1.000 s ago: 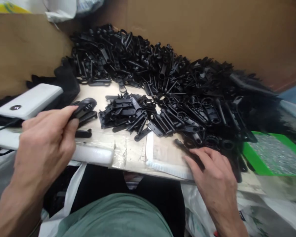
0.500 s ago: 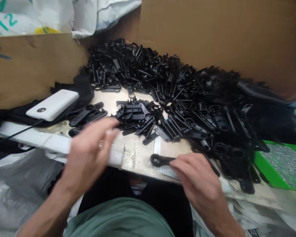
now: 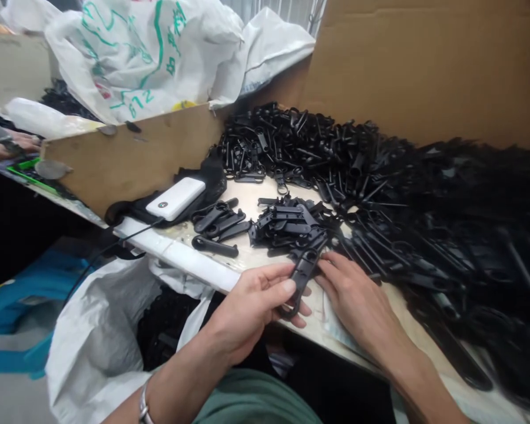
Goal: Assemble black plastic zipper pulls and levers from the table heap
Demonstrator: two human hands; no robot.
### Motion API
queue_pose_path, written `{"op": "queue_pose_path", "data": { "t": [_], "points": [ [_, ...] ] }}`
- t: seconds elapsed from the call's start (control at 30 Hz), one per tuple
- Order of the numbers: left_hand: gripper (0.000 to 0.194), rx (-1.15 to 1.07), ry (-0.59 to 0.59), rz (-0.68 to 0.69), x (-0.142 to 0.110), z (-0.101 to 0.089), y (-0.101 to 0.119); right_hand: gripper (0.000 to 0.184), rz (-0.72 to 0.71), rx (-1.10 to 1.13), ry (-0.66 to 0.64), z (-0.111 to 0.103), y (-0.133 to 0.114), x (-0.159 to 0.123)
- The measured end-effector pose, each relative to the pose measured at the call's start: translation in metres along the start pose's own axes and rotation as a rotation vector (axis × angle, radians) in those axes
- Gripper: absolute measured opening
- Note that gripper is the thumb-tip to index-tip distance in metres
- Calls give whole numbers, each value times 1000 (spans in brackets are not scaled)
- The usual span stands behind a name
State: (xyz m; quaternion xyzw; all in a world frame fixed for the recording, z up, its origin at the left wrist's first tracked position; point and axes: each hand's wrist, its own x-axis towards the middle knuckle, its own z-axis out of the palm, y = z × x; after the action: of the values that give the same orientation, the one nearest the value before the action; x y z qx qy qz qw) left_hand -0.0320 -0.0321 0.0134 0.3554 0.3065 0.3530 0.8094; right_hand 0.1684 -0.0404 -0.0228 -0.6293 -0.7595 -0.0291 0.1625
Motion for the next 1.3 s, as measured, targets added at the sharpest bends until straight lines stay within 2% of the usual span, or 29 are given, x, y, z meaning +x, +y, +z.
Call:
{"op": "queue_pose_path", "data": {
  "t": [0.1, 0.23, 0.33, 0.43, 0.5, 0.57, 0.67, 0.77, 0.83, 0.97, 1.07, 1.3],
  "points": [
    [23, -111, -25, -25, 3, 4, 0, 16, 20, -10, -97, -6, -3, 8],
    [28, -151, -37, -42, 9, 5, -2, 17, -71, -41, -123, -15, -1, 10],
    [29, -132, -68, -28, 10, 5, -3, 16, -137, 1, -27, -15, 5, 4],
    [26, -129, -89, -11, 11, 5, -3, 17, -141, 159, 144, -15, 11, -6],
    [26, -115, -89, -15, 11, 5, -3, 19, -40, 305, 252, -20, 12, -13],
    [28, -94, -76, -19, 12, 7, -3, 17, 173, 469, 333, -26, 7, -22],
    [34, -65, -36, 0, 14, 13, -6, 15, 481, 779, 371, -33, -13, -33],
    [40, -45, -22, 54, 15, 20, -10, 13, 560, 1033, 390, -33, -37, -35],
    [40, -36, -12, 89, 16, 23, -13, 12, 570, 1102, 434, -32, -49, -31],
    [39, -3, 1, 135, 17, 26, -20, 12, 614, 1089, 493, -30, -57, -22],
    [40, 7, -45, 180, 17, 27, -24, 15, 638, 1014, 473, -29, -56, -18],
    [40, 53, -50, 264, 20, 24, -31, 17, 502, 657, 363, -31, -53, -18]
  ]
}}
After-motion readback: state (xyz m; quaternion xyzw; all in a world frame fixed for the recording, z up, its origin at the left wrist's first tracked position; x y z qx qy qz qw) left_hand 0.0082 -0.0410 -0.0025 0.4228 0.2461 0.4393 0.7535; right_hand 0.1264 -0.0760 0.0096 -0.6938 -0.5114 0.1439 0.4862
